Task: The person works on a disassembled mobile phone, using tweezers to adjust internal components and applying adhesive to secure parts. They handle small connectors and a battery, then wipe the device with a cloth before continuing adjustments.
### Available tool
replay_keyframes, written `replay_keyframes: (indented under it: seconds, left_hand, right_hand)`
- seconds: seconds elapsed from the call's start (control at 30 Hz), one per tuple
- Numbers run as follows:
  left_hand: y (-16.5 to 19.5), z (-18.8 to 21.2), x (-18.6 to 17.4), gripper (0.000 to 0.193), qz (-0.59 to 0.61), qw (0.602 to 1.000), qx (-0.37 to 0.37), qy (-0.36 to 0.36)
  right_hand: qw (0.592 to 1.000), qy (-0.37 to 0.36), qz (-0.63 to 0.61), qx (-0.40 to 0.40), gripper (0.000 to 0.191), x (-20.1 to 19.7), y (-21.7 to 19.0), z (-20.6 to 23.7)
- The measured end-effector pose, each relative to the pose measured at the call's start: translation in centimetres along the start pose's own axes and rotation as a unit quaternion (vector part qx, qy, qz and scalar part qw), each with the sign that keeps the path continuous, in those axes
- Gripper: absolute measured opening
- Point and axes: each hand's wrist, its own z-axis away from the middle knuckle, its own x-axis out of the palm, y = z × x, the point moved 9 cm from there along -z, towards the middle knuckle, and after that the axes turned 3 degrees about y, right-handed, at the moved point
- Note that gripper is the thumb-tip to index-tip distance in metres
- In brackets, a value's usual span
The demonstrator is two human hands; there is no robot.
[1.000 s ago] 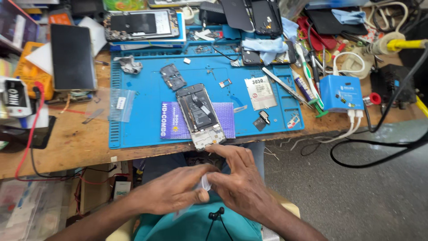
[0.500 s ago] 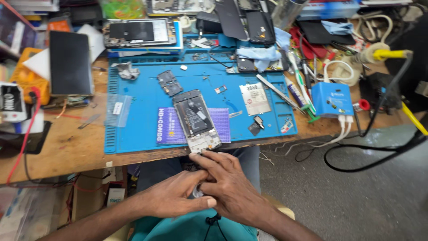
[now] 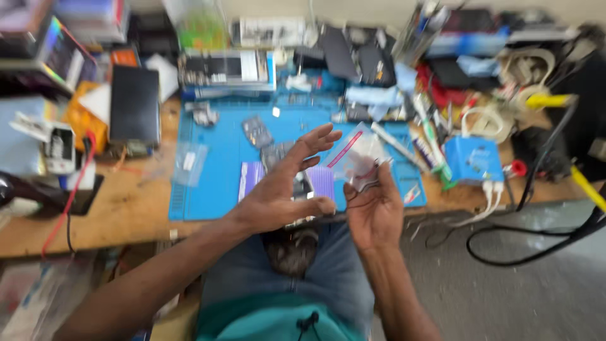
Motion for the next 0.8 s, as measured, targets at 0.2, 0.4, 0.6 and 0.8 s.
replay_keyframes:
  seconds: [0.2,0.4,0.6,0.8]
  left_hand:
    - [0.3,-5.6,1.5,0.097,0.048,0.995,0.085,0.008]
    - [-3.1,-6.7,0.8,0.045,0.28,0.952,-0.014,0.121]
    - [-2.6,-6.0,0.9,0.041,0.212,0.968,-0.013,0.134]
    - [-4.2,-7.3,-2.2,0.038,0.223,0.948,-0.06,0.218]
  right_hand:
    - [0.992,-0.026,-0.124,0.011,0.033,1.1,1.9,-1.4]
    - [0.998,-0.015,-0.053,-0.03,0.048,1.0,1.4,-1.3]
    - [0.998,0.006,-0.057,-0.031,0.039,0.0,1.7,-2.0]
    - [1.0,0.012,-0.006,0.012,0.041,-0.4,1.6,-1.9]
